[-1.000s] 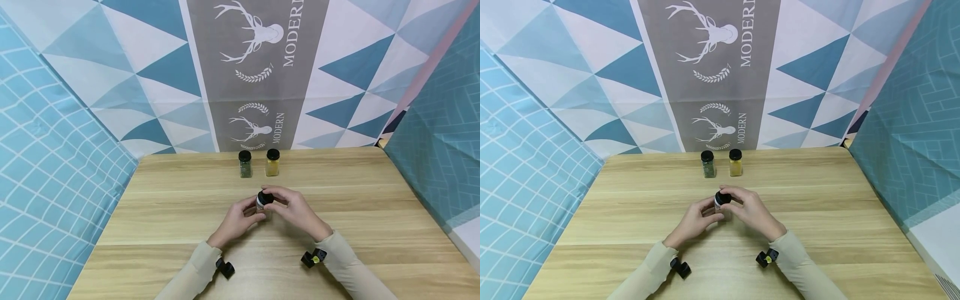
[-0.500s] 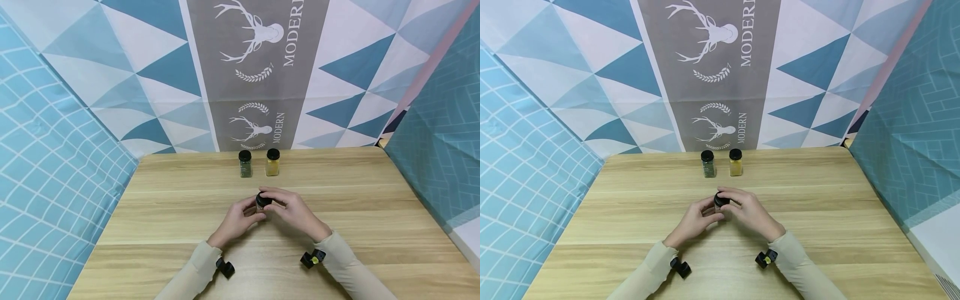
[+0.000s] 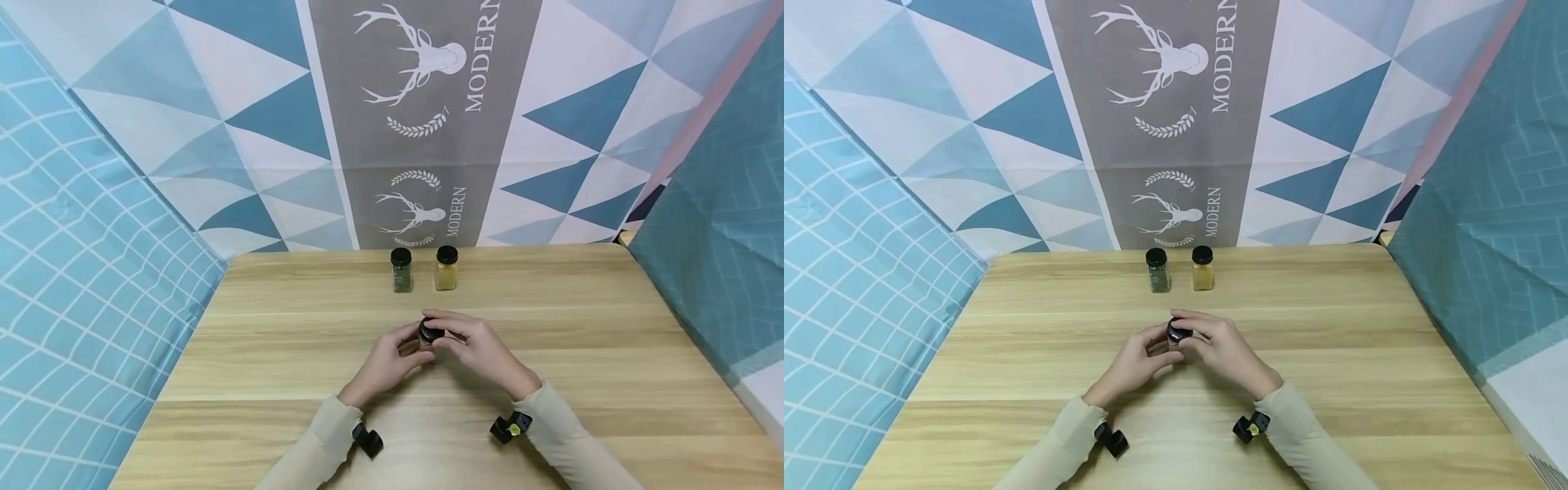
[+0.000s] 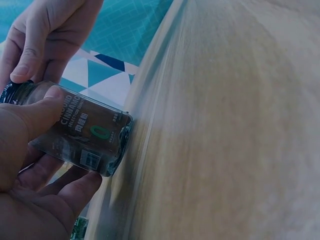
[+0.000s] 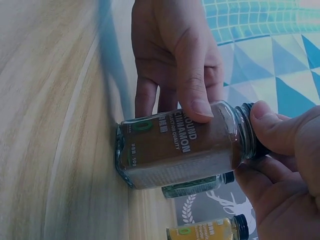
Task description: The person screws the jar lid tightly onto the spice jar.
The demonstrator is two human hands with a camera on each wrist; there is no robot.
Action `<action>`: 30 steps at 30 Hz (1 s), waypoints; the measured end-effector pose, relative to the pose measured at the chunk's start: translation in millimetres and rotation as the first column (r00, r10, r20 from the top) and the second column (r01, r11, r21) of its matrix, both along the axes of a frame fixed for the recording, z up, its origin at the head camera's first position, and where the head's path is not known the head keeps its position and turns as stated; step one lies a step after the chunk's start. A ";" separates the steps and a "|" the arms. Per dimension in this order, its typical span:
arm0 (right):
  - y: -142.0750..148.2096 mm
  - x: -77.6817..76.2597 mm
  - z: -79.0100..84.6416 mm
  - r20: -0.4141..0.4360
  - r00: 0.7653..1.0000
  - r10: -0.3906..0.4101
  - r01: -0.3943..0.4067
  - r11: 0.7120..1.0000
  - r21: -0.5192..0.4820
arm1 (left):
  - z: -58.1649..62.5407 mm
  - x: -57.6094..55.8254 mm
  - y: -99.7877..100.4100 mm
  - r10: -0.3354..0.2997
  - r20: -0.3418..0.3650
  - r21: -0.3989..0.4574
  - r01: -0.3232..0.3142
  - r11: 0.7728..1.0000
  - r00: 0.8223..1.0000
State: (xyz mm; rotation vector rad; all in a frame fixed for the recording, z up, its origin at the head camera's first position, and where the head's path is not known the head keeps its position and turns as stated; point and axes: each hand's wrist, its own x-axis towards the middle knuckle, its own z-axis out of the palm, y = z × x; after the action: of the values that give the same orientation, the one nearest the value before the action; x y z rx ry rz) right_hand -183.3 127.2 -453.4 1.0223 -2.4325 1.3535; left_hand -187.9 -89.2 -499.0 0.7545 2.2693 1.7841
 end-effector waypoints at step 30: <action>1.4 0.1 -0.6 0.026 1.000 0.001 0.000 0.999 -0.035 | -1.3 0.3 -2.4 0.014 0.007 -0.022 -0.014 1.000 1.000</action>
State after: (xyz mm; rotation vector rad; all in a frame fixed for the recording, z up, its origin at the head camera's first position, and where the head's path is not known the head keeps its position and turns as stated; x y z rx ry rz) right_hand -183.2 128.6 -454.0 1.0028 -2.4189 1.4128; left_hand -187.6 -91.6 -500.3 0.7288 2.2913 1.7615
